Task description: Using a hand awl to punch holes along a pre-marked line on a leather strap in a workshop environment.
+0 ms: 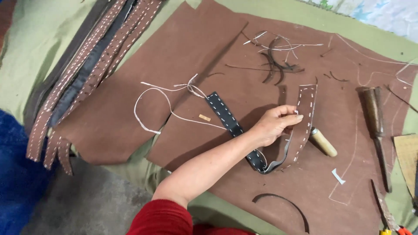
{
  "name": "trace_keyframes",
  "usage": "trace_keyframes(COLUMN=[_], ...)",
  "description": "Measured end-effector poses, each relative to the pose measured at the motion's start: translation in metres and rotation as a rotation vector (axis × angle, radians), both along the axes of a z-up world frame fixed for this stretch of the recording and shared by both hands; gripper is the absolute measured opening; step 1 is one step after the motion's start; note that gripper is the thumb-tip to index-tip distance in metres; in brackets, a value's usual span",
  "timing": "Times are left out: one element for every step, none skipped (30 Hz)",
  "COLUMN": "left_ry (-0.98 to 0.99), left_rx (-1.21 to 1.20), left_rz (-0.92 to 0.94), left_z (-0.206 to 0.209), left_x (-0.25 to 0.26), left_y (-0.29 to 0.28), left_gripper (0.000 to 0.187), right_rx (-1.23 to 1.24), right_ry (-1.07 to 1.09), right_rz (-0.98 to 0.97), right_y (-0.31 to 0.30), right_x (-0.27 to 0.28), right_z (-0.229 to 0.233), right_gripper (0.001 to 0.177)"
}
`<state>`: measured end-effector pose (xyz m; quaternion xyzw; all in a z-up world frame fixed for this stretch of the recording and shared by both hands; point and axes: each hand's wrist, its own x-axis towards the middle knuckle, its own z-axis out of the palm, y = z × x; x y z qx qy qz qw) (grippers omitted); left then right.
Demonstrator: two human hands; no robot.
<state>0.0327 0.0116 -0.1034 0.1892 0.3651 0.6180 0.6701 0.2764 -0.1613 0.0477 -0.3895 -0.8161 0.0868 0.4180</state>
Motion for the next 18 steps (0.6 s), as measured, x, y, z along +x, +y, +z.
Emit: trace_keyframes(left_ry=[0.013,0.004,0.041,0.069,0.053,0.102,0.15,0.145,0.127,0.111,0.107,0.11,0.112,0.108,0.115,0.126,0.126,0.118], left_rx=[-0.002,0.008,-0.018,-0.045,-0.035,-0.002,0.033,0.037,0.034,0.036,0.046,0.061,0.077,0.067,0.095,0.12,0.106,0.111], left_rz=[-0.007,-0.038,-0.021,0.005,-0.016,-0.049,-0.081,-0.092,-0.073,-0.043,-0.042,-0.051,-0.06,-0.051,-0.047,-0.052,-0.05,-0.055], left_z=[0.003,0.005,0.006,0.007,0.011,0.016,0.02,0.021,0.023,0.026,0.022,0.015,0.007,0.006,0.004,0.001,0.0,-0.001], left_x=[-0.001,-0.003,-0.005,-0.004,-0.003,-0.005,-0.008,-0.005,-0.002,-0.002,-0.002,-0.003,-0.004,-0.004,-0.004,-0.004,-0.004,-0.004], left_y=[0.002,0.0,0.0,-0.001,-0.001,-0.003,-0.004,-0.005,-0.007,-0.004,-0.001,-0.001,0.0,0.0,0.001,0.0,-0.002,-0.002], left_gripper=[0.033,0.033,0.038,0.044,0.044,0.037,0.031,0.031,0.029,0.027,0.027,0.028,0.029,0.029,0.028,0.028,0.028,0.03], right_rx=[0.009,0.024,0.04,0.054,0.068,0.086,0.104,0.107,-0.016,-0.134,-0.125,-0.271,-0.417,-0.426,-0.529,-0.637,-0.651,-0.696], right_ry=[-0.002,-0.01,-0.018,-0.033,-0.049,-0.066,-0.083,-0.089,-0.144,-0.197,-0.201,-0.168,-0.137,-0.143,-0.103,-0.056,-0.057,0.02], right_rz=[-0.011,-0.04,-0.069,-0.088,-0.107,-0.123,-0.139,-0.15,-0.092,-0.025,-0.027,-0.012,0.003,0.012,0.031,0.043,0.046,0.036], right_y=[0.008,0.015,0.023,0.033,0.05,0.064,0.082,0.104,0.127,0.155,0.159,0.163,0.167,0.168,0.17,0.169,0.171,0.173], right_x=[-0.01,-0.014,-0.015,-0.011,-0.008,-0.01,-0.023,-0.03,-0.036,-0.045,-0.044,-0.044,-0.044,-0.045,-0.045,-0.045,-0.039,-0.031], right_z=[-0.002,-0.005,-0.008,-0.009,-0.011,-0.014,-0.015,-0.026,-0.037,-0.046,-0.051,-0.058,-0.066,-0.067,-0.069,-0.072,-0.088,-0.103], right_gripper=[0.035,0.035,0.036,0.036,0.036,0.037,0.037,0.037,0.047,0.058,0.058,0.054,0.05,0.05,0.041,0.033,0.033,0.026])
